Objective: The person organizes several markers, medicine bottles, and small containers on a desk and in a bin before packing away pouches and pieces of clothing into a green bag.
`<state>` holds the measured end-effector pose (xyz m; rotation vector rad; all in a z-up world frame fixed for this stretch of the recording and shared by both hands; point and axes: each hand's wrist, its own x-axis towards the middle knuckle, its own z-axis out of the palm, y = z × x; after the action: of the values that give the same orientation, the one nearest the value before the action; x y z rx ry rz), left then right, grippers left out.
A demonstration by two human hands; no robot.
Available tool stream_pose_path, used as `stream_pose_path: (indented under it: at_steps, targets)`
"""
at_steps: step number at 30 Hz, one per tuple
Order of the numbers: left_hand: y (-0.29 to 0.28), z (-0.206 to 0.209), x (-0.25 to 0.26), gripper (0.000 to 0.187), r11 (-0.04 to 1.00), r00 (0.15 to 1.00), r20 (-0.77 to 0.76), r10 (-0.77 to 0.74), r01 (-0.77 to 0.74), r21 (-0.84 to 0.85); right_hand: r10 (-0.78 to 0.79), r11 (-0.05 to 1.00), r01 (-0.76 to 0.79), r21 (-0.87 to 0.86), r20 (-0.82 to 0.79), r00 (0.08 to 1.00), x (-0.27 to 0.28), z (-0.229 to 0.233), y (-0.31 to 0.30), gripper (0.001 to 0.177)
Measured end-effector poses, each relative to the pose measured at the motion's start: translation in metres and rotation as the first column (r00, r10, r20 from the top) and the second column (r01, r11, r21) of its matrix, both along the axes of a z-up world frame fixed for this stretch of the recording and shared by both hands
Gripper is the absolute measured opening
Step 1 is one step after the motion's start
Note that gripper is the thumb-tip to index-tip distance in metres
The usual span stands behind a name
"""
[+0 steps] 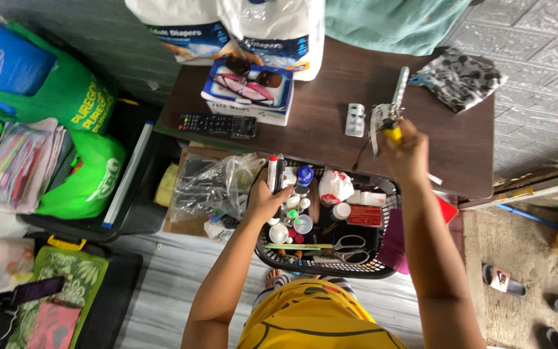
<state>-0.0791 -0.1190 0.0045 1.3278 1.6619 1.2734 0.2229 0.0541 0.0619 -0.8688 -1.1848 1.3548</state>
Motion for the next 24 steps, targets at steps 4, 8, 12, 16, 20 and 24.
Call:
stream_pose_path:
  at_steps: [4,8,12,16,20,24]
  targets:
    - [-0.013,-0.025,-0.015,0.039,1.000,0.996,0.090,0.007,-0.004,-0.027,0.005,0.995,-0.052,0.087,0.471,0.882,-0.047,-0.010,-0.048,0.005]
    - [-0.029,-0.058,-0.029,0.036,0.993,0.932,0.352,0.088,-0.055,-0.101,0.149,0.989,-0.119,-0.090,0.539,0.829,-0.081,-0.031,-0.070,0.010]
    - [-0.045,-0.069,-0.031,0.032,0.996,0.858,0.511,0.053,-0.008,-0.090,0.277,0.961,-0.243,-0.133,0.444,0.852,-0.101,-0.062,-0.085,0.011]
    - [-0.034,-0.047,-0.015,0.038,0.995,0.845,0.534,-0.001,0.054,-0.085,0.256,0.937,-0.342,0.068,0.530,0.808,-0.121,-0.068,-0.094,0.016]
    - [-0.020,-0.035,-0.004,0.031,0.999,0.878,0.476,-0.038,0.035,0.016,0.244,0.918,-0.381,0.106,0.607,0.757,-0.126,-0.058,-0.097,0.021]
    - [-0.010,-0.028,0.000,0.033,0.995,0.837,0.537,-0.101,0.079,0.064,0.258,0.939,-0.342,0.046,0.565,0.784,-0.118,-0.045,-0.096,0.021]
